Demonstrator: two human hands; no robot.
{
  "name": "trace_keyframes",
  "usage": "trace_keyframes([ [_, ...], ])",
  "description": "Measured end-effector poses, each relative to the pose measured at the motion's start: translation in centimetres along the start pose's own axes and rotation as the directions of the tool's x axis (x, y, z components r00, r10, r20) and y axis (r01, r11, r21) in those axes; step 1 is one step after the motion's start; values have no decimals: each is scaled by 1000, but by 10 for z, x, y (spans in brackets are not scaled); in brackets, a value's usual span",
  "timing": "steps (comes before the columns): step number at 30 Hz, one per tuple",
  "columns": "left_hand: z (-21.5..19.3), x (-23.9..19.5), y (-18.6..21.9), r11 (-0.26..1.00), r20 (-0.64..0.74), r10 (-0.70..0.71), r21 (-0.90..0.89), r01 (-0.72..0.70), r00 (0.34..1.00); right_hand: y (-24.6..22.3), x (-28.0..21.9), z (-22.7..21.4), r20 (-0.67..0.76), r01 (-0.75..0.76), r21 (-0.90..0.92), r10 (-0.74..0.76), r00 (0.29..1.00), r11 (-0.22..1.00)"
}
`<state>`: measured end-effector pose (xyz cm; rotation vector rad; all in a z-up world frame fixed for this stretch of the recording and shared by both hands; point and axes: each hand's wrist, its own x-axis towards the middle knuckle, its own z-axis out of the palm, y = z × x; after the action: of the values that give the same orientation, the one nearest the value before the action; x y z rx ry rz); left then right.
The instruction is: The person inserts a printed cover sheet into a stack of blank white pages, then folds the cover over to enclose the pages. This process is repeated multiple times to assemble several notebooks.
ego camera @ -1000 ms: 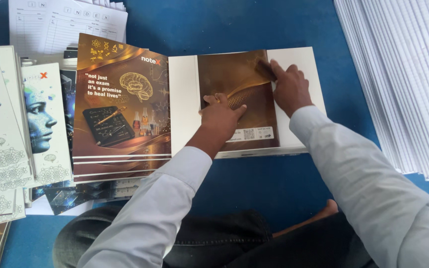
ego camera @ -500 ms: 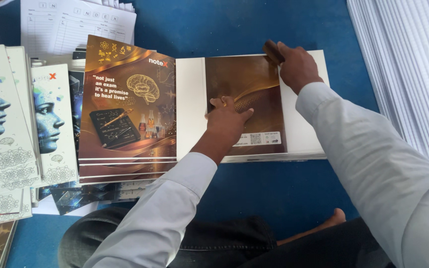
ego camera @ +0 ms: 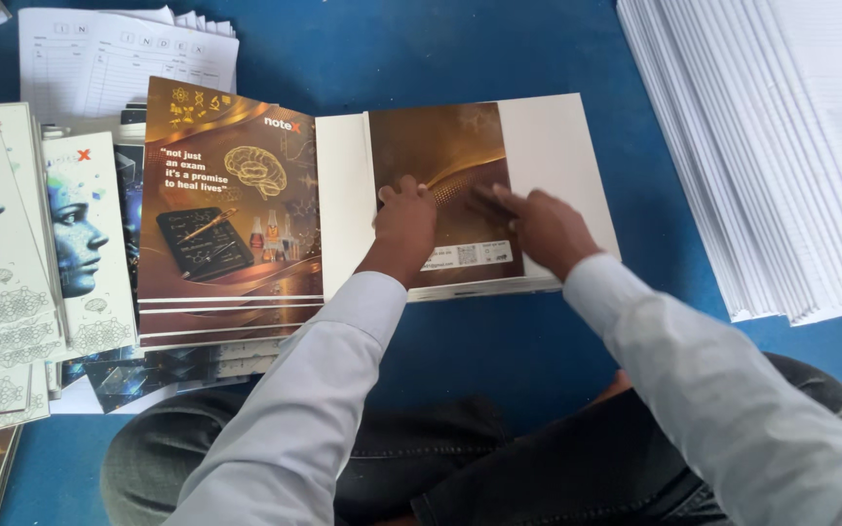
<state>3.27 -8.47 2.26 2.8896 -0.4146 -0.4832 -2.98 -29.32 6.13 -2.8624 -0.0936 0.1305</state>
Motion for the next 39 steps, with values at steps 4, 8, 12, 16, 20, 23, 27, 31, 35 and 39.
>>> trace_keyframes([
  [4,-3,1,4,1000,6,-21,-1,21,1000,-5,-40,0,19,11,37,-12,1000,999],
  [8,-6,4,4,999,43,-43,5,43,998,-13,-59,-2,53,6,75,-10,999,997],
  [12,-4,6,3,999,73,-41,21,39,996,-20,-72,-7,69,-5,94,-1,998,996],
  [16,6,3,-6,1000,-3,6,14,-6,1000,-24,-78,-7,146,-28,195,-1,989,980],
  [20,10,3,-6,999,-39,44,31,-43,998,-23,-76,-11,347,-51,177,-14,938,983],
  [23,11,2,-9,999,-44,44,28,-43,998,-24,-73,-12,550,-117,175,1,835,978],
  [27,14,1,-10,999,-39,36,19,-35,999,-17,-63,-15,318,-229,221,152,936,948],
  [31,19,0,-12,996,-161,85,24,-82,983,-12,-46,-5,101,-311,344,294,950,886],
  [35,24,-10,-14,994,-225,87,-42,-98,970,-4,-37,10,157,-372,484,339,928,792],
  [39,21,-29,-9,993,-264,72,-76,-95,962,-1,-32,11,172,-363,576,326,930,732],
])
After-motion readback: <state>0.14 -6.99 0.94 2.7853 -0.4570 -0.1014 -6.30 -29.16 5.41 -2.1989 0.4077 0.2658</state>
